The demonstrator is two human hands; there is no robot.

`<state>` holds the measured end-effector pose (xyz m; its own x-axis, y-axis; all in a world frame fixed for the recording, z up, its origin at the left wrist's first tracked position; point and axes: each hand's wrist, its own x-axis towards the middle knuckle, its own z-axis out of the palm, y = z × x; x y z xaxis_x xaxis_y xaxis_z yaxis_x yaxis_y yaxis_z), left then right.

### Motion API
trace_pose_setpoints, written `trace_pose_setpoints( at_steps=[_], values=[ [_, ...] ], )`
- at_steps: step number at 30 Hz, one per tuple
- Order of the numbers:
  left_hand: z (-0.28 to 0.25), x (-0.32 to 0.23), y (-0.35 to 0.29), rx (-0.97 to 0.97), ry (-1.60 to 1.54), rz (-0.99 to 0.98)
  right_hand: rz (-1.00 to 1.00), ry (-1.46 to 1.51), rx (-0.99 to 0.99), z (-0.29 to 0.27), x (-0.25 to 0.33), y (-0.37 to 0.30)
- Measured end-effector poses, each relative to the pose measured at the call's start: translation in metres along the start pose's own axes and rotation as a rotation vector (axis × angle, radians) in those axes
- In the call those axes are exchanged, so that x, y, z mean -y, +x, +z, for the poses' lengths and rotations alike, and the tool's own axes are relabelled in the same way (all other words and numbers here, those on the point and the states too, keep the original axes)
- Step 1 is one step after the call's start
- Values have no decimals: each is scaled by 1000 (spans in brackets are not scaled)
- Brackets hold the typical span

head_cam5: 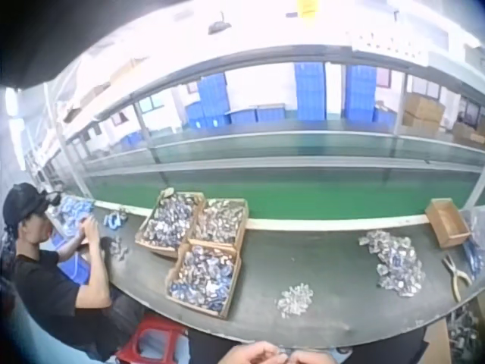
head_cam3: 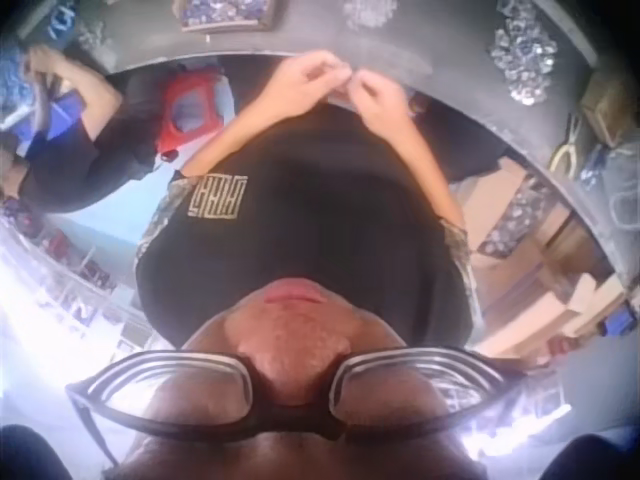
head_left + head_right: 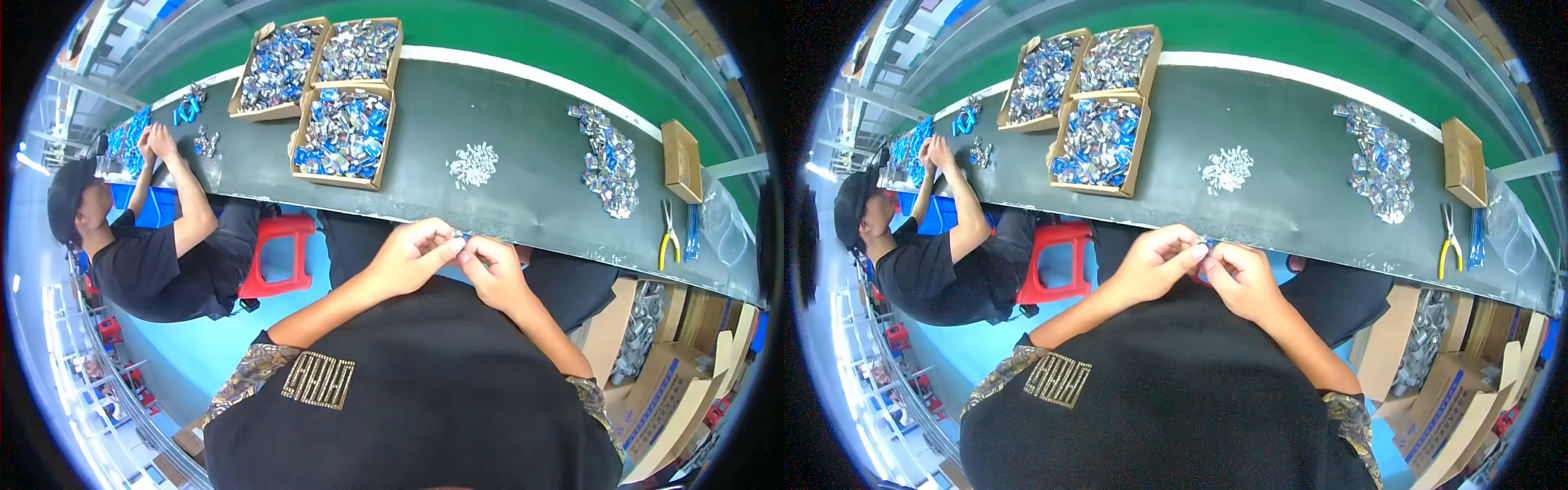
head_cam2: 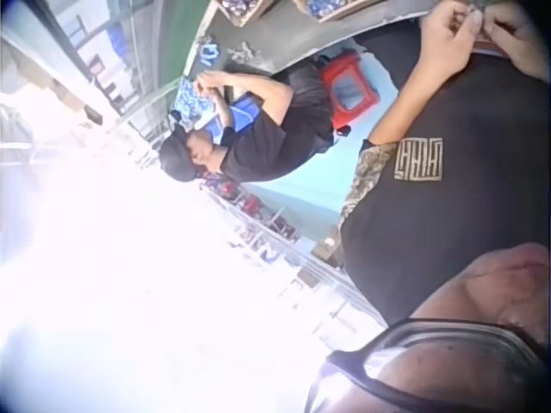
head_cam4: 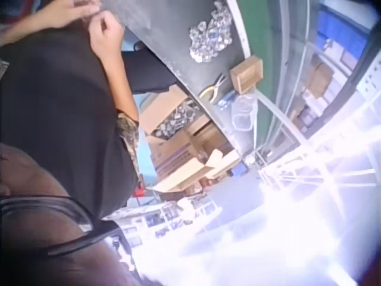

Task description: Assembling small electronic components at a workbench on a production floor.

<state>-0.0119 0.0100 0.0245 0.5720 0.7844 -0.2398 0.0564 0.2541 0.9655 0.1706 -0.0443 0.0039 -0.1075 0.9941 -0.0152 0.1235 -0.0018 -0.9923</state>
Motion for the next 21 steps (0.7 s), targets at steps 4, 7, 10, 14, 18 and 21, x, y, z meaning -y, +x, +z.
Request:
trace_pose_setpoints(
  at_steps=[4,7,10,14,18,21],
  values=[
    [-36,-52,14,-324,391,268,6,-64,-6,-17,22,8],
    [-87,-80,55,-597,894,432,50,-122,-58,-31,27,9],
    [-122,-93,84,-640,1261,343,119,-131,-89,-34,15,7],
    [-125,-93,96,-640,1269,370,-49,-263,-102,-51,36,16],
    [-84,-78,78,-685,1112,576,-395,-792,-526,-121,38,71],
    [-28,-74,53,-490,844,537,-284,-1074,-649,-182,15,114]
  ],
)
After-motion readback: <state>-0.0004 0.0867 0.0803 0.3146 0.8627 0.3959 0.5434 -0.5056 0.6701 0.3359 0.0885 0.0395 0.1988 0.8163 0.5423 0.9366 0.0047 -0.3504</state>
